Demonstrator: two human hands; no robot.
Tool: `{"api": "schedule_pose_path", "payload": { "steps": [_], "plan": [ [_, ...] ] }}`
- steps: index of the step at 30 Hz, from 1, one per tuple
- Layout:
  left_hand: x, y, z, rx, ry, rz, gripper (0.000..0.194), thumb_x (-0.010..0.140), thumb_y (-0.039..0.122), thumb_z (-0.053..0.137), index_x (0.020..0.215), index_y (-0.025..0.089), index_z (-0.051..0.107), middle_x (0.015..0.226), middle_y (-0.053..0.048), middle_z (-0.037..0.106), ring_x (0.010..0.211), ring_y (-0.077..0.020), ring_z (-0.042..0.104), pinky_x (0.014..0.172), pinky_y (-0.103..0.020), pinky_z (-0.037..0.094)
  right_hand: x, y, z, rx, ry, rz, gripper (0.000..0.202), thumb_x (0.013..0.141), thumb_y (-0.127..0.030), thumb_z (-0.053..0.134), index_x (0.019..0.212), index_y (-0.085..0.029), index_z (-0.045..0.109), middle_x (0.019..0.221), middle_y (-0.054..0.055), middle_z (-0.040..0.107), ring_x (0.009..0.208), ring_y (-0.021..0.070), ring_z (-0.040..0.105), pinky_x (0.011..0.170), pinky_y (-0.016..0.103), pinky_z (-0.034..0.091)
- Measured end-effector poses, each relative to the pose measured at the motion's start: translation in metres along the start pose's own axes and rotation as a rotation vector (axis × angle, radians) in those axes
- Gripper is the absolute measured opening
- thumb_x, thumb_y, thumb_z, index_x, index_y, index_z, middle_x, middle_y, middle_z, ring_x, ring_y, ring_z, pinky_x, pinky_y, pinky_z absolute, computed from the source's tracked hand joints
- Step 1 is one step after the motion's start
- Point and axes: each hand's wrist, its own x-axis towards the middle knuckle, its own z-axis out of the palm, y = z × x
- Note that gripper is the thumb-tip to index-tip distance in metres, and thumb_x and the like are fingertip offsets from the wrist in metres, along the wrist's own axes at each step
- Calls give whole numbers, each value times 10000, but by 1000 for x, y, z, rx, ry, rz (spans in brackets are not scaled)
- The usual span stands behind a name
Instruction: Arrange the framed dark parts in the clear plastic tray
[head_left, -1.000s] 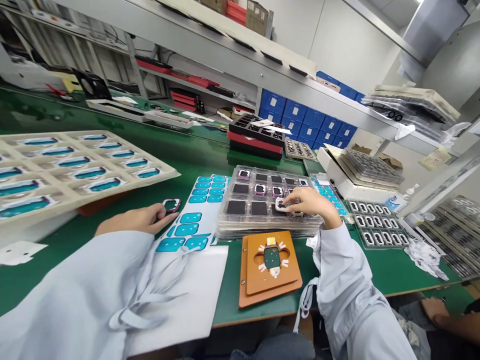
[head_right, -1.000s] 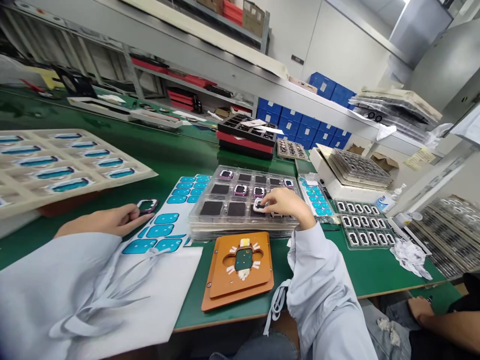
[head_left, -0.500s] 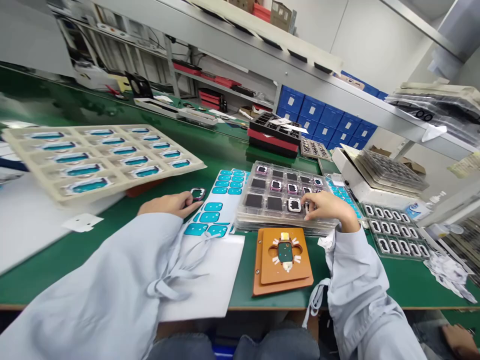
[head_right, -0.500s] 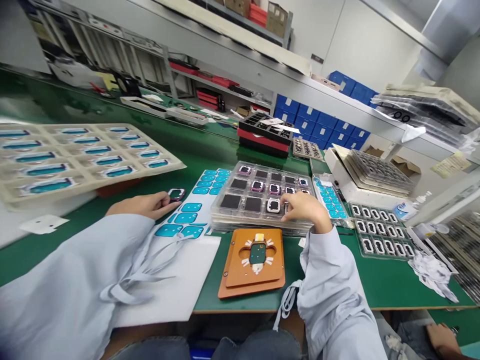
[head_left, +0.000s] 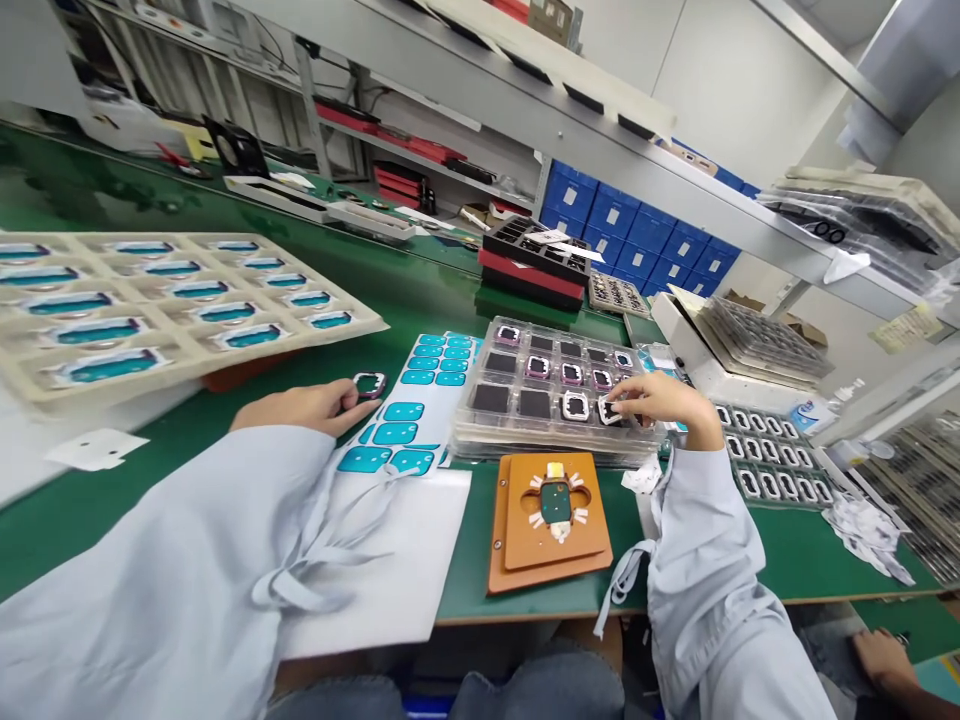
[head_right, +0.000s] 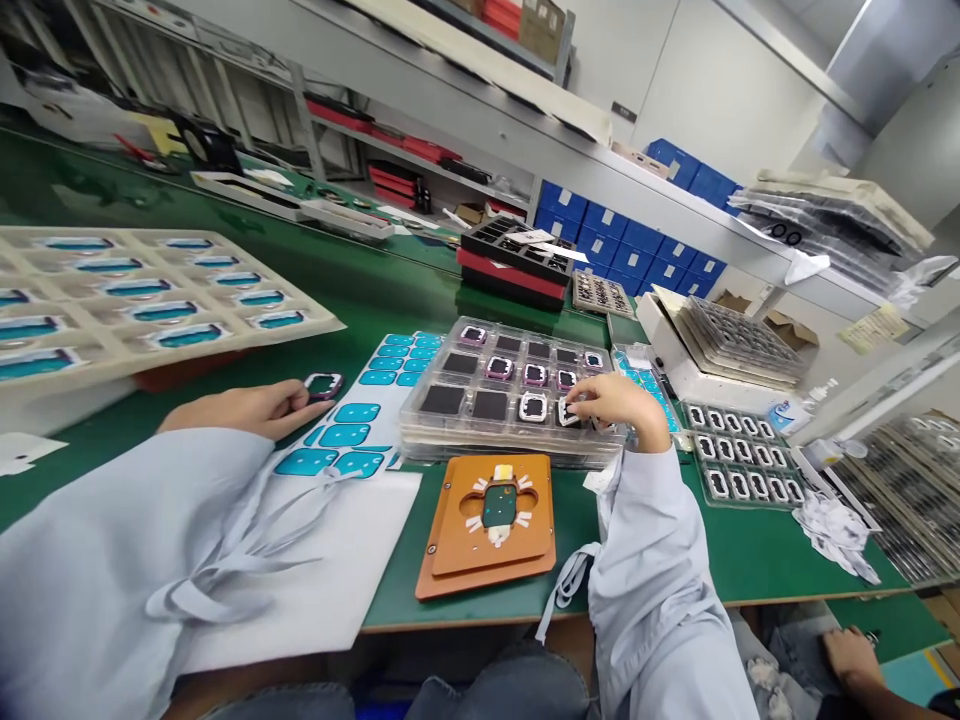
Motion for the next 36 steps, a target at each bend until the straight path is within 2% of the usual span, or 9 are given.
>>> {"api": "schedule_pose_path", "payload": {
  "steps": [3,5,11,16,19,22,27,32,36],
  "plan": [
    [1,0,-1,12,-19,10,426,946,579,282,791,213,438,830,-32,642,752,-179,591,562,-229,302,-3,5,-3,-201,130,14,248,921,-287,622,1164,-237,644,829,-11,688,755,166,637,668,254,433],
    [2,0,-2,17,-19,9,432,938,586,276,784,215,433,831,-34,649,754,-181,598,563,-230,314,-5,9,-4,-257,154,54,304,869,-281,695,1160,-226,625,864,-5,694,848,189,635,675,256,413],
    [0,2,-4,22,-32,9,427,925,586,258,790,219,430,826,-36,653,761,-187,614,578,-237,356,-5,8,-2,-281,-72,98,617,653,-298,888,1188,-268,583,958,-24,683,844,182,628,627,238,395],
    [-1,2,-6,21,-37,22,428,907,584,241,781,219,424,819,-39,660,749,-190,620,583,-244,378,3,5,4,-277,-74,142,677,592,-185,897,1182,-229,566,779,-18,643,790,207,622,628,249,395],
    [1,1,-5,4,-43,30,427,897,581,237,774,218,426,819,-46,666,747,-192,626,589,-250,388,6,12,3,-212,-70,105,630,575,-169,897,1120,-219,585,723,-37,616,716,185,604,592,241,386],
    [2,0,-5,-3,-43,31,428,892,582,239,776,218,432,826,-52,665,753,-195,629,594,-254,391,5,22,-3,-127,-60,25,473,593,-175,874,996,-211,630,686,-51,591,676,156,577,588,229,380],
    [2,1,-5,-8,-53,20,439,884,595,234,778,222,439,805,-44,660,751,-198,631,603,-253,397,-1,38,-14,37,4,-90,276,675,-244,782,920,-189,668,817,-10,639,781,157,588,638,224,412],
    [8,-4,0,-17,-55,28,443,876,603,219,786,226,434,799,-33,659,746,-194,633,609,-251,399,0,55,-20,154,-31,-2,251,747,-236,699,990,-177,715,807,18,691,642,149,605,581,240,464],
    [24,-18,11,-23,-76,54,502,864,662,193,822,229,444,825,-36,659,773,-200,639,626,-255,414,7,67,-21,159,69,51,184,792,-228,673,959,-177,730,958,41,702,647,131,613,604,238,486]
  ]
}}
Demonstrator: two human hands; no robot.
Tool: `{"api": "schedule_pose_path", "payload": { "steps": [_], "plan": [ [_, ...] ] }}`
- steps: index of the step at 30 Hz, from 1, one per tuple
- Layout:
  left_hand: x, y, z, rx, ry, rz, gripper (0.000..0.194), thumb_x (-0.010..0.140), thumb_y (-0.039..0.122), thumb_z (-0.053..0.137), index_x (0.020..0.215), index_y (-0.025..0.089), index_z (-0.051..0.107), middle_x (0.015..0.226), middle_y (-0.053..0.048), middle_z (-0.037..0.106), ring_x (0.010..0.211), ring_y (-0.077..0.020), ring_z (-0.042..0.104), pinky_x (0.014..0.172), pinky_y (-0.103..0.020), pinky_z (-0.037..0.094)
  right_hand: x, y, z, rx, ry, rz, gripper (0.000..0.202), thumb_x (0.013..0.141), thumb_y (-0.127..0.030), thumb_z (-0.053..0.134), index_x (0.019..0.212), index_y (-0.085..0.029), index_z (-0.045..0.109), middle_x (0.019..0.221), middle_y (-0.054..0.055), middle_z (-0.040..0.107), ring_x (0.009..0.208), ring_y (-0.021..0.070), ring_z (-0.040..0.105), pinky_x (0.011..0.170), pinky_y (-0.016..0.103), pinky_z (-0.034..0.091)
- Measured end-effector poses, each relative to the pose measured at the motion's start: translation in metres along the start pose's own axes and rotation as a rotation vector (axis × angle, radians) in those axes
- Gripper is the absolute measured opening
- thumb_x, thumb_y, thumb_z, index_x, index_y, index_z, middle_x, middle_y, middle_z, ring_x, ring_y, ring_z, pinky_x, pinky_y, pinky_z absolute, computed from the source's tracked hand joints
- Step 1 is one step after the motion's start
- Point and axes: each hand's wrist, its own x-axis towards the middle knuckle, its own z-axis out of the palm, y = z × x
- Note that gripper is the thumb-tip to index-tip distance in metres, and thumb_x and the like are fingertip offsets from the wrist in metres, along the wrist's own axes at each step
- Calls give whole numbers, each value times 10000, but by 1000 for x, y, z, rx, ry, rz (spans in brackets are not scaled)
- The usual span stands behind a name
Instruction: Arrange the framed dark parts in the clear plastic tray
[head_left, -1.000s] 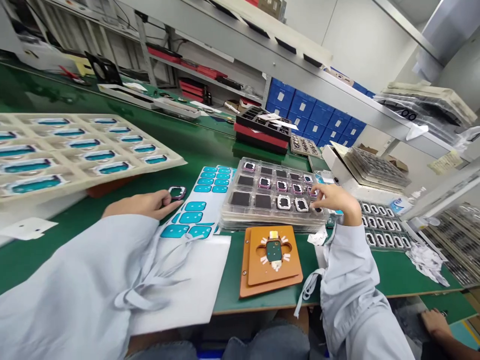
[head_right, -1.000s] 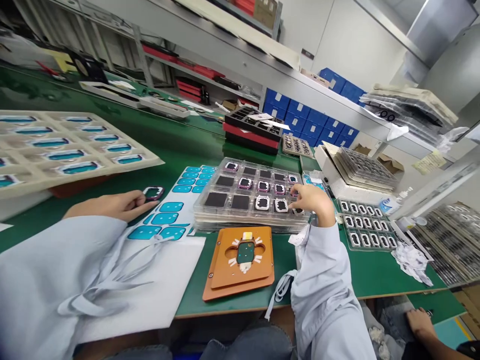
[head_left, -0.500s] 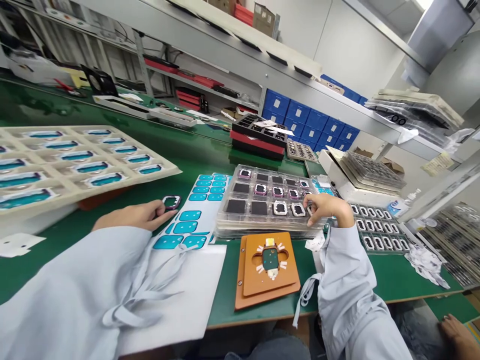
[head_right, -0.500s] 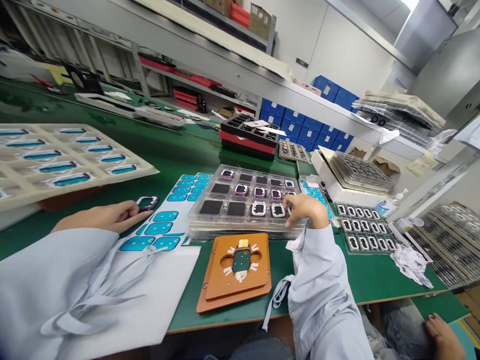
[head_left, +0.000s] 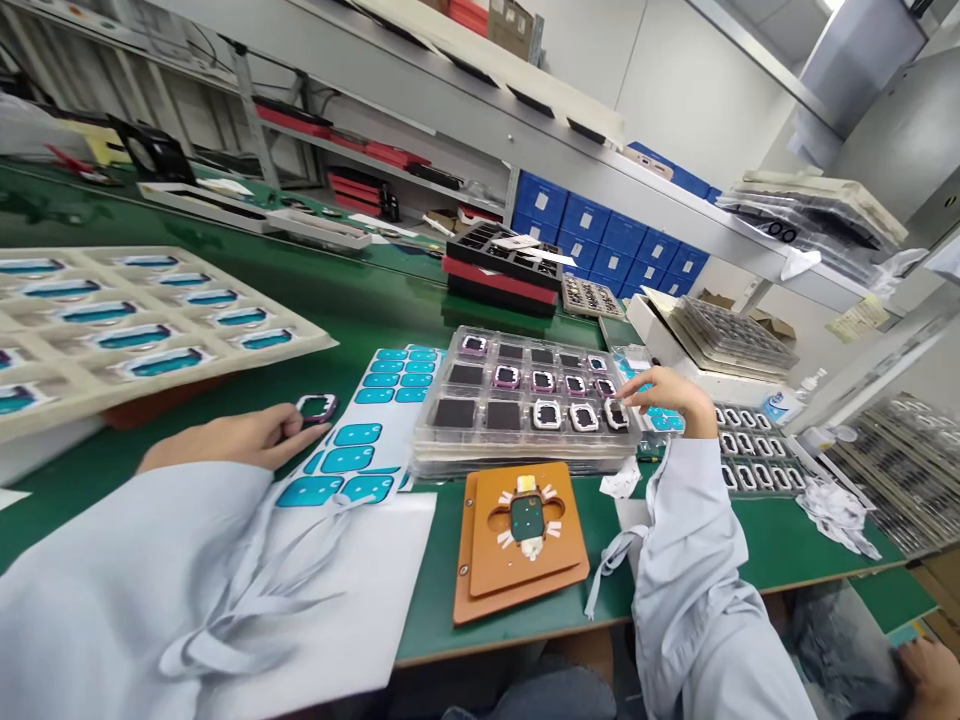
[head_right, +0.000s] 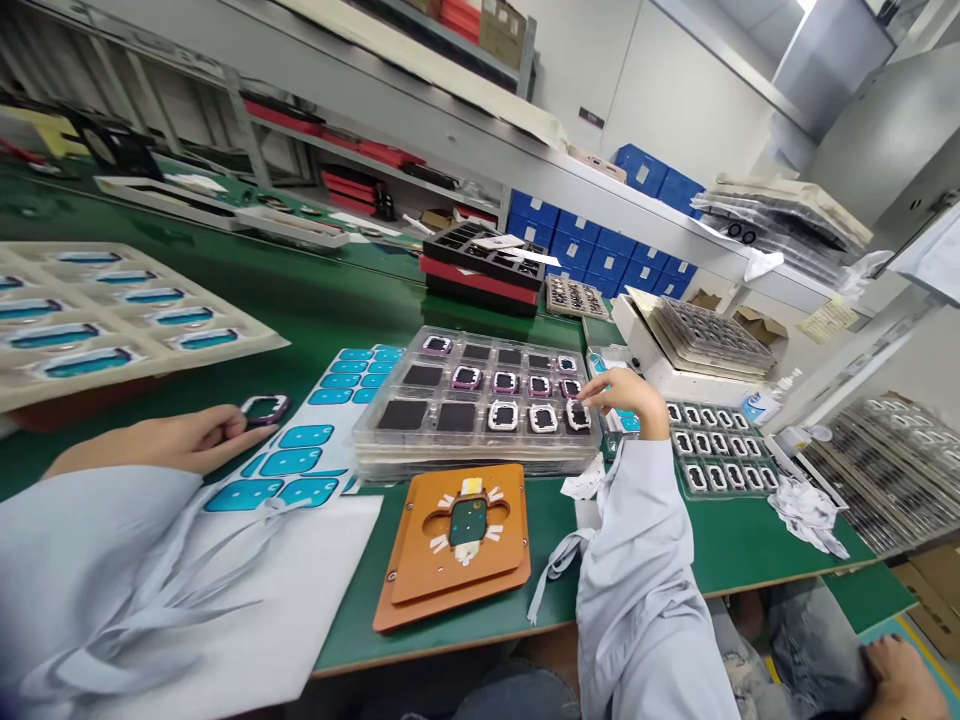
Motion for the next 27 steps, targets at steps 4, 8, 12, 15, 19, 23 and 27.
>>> {"api": "schedule_pose_path", "payload": {
  "steps": [4,8,12,15,19,23,27],
  "plan": [
    [12,-12,7,-15,1,33,547,840,708,189,829,232,459,809,-30,657,765,-204,642,628,-259,421,7,6,2,-45,66,-5,208,760,-229,693,966,-219,720,964,29,698,710,155,626,627,251,476],
    [12,-13,7,-22,14,40,540,830,708,204,805,234,462,748,-20,650,723,-202,637,616,-259,421,12,10,5,-95,71,-22,133,750,-300,712,873,-253,730,912,38,706,788,189,620,709,285,475],
    [11,-12,6,-38,23,52,528,822,707,236,784,233,467,709,-12,648,699,-200,631,598,-252,412,17,9,8,-141,97,-34,164,736,-360,711,826,-224,720,866,46,700,873,230,622,804,320,460],
    [12,-13,7,-40,25,53,530,826,706,239,783,231,469,717,-19,651,697,-202,632,596,-255,416,25,3,14,-163,159,-51,235,717,-399,728,908,-263,711,953,47,704,998,257,608,873,338,436],
    [13,-13,7,-74,44,62,516,808,705,286,758,230,482,695,-21,655,685,-211,631,588,-261,414,38,-5,28,-165,192,-65,406,651,-459,756,1021,-309,684,982,41,706,1059,261,606,907,339,424],
    [11,-12,6,-81,47,63,501,800,698,310,745,230,483,686,-21,650,679,-213,628,585,-262,409,47,-8,40,-154,178,-61,397,657,-552,702,979,-321,681,924,43,714,1005,246,629,870,319,442],
    [7,-10,4,-76,46,46,510,802,712,306,746,234,474,694,-23,644,697,-224,633,596,-270,409,50,-4,38,-130,178,-67,554,630,-599,671,1058,-247,669,925,63,718,976,299,634,833,382,467]
  ]
}}
